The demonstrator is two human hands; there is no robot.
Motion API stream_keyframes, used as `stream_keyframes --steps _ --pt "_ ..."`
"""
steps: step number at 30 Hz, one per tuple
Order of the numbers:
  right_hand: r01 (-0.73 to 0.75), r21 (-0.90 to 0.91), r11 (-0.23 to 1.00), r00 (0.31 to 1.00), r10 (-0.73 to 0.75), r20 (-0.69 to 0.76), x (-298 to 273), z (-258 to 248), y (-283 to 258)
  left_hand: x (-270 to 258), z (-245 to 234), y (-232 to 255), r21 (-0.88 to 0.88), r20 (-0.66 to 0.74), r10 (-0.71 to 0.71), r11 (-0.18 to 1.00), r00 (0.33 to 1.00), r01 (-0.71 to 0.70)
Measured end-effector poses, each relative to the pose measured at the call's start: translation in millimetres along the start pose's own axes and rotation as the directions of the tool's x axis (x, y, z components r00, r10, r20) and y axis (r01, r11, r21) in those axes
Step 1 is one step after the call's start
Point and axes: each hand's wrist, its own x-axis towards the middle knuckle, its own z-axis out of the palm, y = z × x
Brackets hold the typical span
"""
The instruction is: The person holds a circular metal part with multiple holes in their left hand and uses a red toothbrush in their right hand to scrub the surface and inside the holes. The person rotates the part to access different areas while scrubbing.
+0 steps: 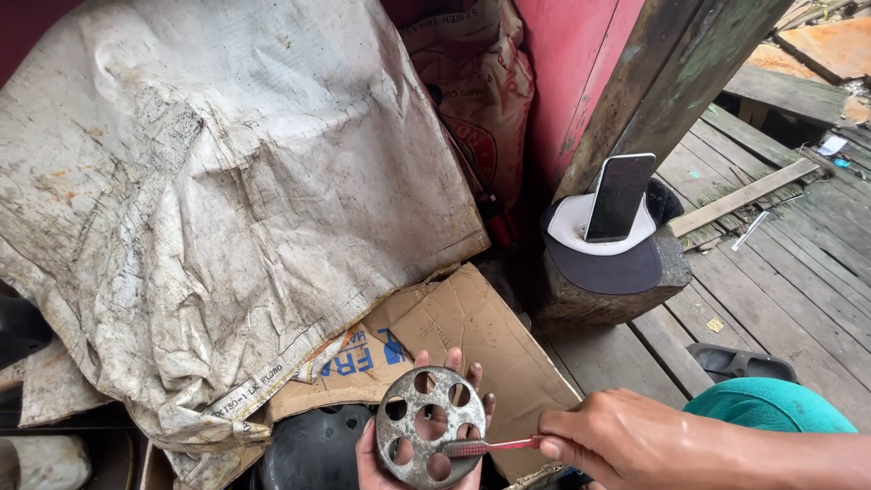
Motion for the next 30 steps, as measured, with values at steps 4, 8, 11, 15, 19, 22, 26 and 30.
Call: stream_keyframes --steps 4,8,11,15,19,22,26,30 --pt "-0.13 0.003 0.992 0.991 0.13 -0.03 5 -6 8 -3 0 -1 -0.017 -0.009 0.016 1.0 1.0 -0.016" --pt "-0.229 -0.046 0.972 0.965 0.22 -0.144 7 -7 18 5 -13 -1 -0.034 0.047 0.039 0.999 0.998 -0.037" --pt "-0.06 0.0 0.998 0.997 0.06 -0.053 4 3 12 -2 -5 2 -0.054 0.023 0.015 0.998 1.0 -0.014" --pt "0.065 0.069 0.996 0.998 -0.065 0.005 2 6 1 -7 -2 1 -0.084 0.009 -0.004 0.996 1.0 0.005" --pt "-0.029 0.038 0.999 0.997 0.031 -0.072 5 1 10 -5 -6 1 -0.113 0.017 0.012 0.994 1.0 -0.01" --pt "-0.194 -0.049 0.98 0.962 0.18 -0.205 8 -5 23 -2 -8 1 -0.137 0.034 0.035 0.99 0.999 -0.03" --pt "-0.099 0.028 0.995 0.99 0.101 -0.097 1 3 7 12 -27 2 -0.086 0.129 0.016 0.996 0.991 -0.005" --pt "-0.017 0.029 0.999 1.0 0.017 0.001 1 1 2 15 -27 2 -0.092 0.142 0.009 0.996 0.99 0.004"
